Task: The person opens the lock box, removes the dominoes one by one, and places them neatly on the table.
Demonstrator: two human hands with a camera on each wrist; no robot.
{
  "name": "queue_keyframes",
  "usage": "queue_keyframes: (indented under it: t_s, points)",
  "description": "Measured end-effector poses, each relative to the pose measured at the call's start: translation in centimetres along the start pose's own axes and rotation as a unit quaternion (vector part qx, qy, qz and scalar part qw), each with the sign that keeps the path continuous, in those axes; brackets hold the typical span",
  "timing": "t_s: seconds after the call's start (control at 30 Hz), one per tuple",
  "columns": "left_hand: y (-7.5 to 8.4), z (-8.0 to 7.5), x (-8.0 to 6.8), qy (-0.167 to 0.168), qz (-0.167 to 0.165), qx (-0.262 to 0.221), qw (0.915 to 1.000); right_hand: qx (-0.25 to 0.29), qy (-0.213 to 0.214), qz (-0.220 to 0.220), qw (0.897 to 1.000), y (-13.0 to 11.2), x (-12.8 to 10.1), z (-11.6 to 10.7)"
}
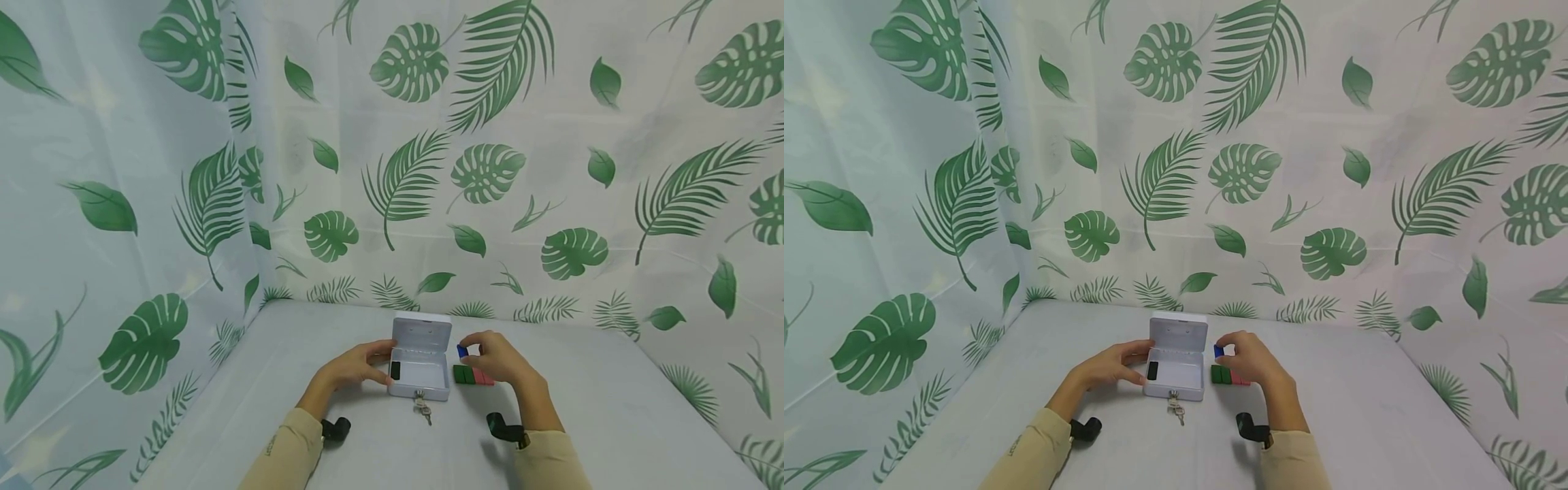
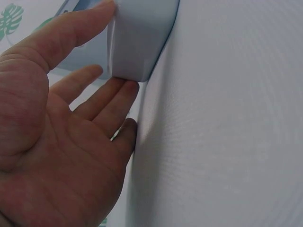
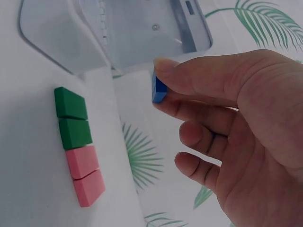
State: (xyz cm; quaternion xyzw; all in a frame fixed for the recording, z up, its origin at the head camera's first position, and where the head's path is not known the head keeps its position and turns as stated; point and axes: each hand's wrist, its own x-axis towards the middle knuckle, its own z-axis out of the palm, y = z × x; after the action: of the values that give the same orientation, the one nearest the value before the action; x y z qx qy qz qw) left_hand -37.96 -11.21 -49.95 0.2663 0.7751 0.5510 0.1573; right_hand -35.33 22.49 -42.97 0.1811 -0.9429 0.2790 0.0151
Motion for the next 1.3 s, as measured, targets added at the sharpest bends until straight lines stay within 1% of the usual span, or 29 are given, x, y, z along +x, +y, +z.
queue_keyframes:
  t_s: [0.23, 0.4, 0.57, 0.83, 1.13, 1.3]
  points:
    - [0.1, 0.0, 0.0, 0.008, -0.009, 0.004, 0.9999, 0.006, -0.001, 0.008, 1.000, 0.2, -0.1, -0.2]
    - [0.0, 0.0, 0.0, 0.008, -0.007, 0.005, 0.9999, 0.006, 0.004, 0.026, 1.000, 0.6, -0.3, -0.4]
    - [-0.1, 0.0, 0.0, 0.005, -0.006, 0.004, 1.0000, -0.004, 0.006, 0.030, 1.000, 1.1, -0.4, -0.5]
    - [-0.1, 0.0, 0.0, -0.002, -0.001, 0.003, 1.0000, -0.004, 0.011, 0.037, 0.999, 1.5, -0.5, -0.6]
    - [-0.1, 0.0, 0.0, 0.001, -0.004, 0.008, 1.0000, -0.004, 0.010, 0.049, 0.999, 1.9, -0.6, -0.8]
    - [-0.1, 0.0, 0.0, 0.004, -0.007, 0.006, 0.9999, -0.009, 0.013, 0.032, 0.999, 2.5, -0.7, -0.9]
